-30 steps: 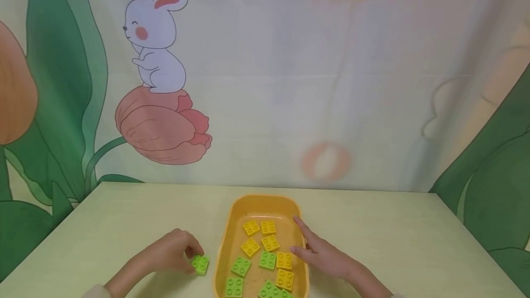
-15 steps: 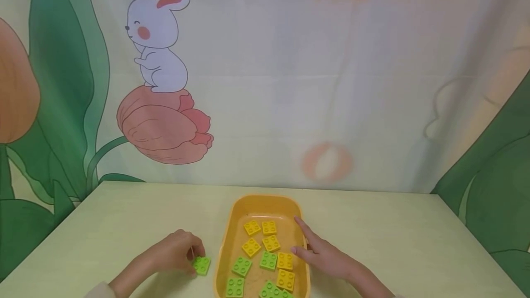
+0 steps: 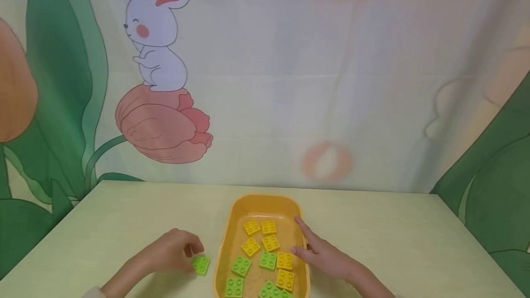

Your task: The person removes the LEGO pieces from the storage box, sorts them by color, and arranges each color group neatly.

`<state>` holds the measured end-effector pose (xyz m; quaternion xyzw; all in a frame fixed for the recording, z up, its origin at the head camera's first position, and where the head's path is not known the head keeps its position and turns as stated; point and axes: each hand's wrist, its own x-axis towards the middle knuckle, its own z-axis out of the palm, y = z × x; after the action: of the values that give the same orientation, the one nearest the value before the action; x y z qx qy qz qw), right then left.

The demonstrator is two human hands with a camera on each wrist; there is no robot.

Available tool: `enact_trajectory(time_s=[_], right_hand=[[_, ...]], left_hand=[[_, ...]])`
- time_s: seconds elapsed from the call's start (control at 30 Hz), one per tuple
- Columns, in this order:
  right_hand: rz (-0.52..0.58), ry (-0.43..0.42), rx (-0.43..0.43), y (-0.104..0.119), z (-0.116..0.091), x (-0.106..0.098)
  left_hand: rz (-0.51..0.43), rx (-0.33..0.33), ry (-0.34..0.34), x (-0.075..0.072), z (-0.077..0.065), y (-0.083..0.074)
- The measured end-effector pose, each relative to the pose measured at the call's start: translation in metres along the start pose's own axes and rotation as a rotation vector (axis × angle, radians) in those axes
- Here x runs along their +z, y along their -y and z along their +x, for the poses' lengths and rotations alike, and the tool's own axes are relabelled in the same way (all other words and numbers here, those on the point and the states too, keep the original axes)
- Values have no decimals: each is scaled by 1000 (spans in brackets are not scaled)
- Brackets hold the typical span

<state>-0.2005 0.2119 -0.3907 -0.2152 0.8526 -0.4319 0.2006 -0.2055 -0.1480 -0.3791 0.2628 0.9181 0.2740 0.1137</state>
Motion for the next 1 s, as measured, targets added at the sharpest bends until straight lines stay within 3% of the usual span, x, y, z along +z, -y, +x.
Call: enact_trajectory(time_s=[0.27,0.57,0.83,1.0], right_hand=[[3,16,-33,-1,0,0],[-6,12,-46,-1,0,1],[5,9,-39,-2,0,1],[5,9,-38,-3,0,0]], left_hand=[[-162,100,-43,-5,-8,-10],[-446,110,-45,1,-8,-42],[-595,142,37,23,11,-63],[-574,181,116,35,22,-74]])
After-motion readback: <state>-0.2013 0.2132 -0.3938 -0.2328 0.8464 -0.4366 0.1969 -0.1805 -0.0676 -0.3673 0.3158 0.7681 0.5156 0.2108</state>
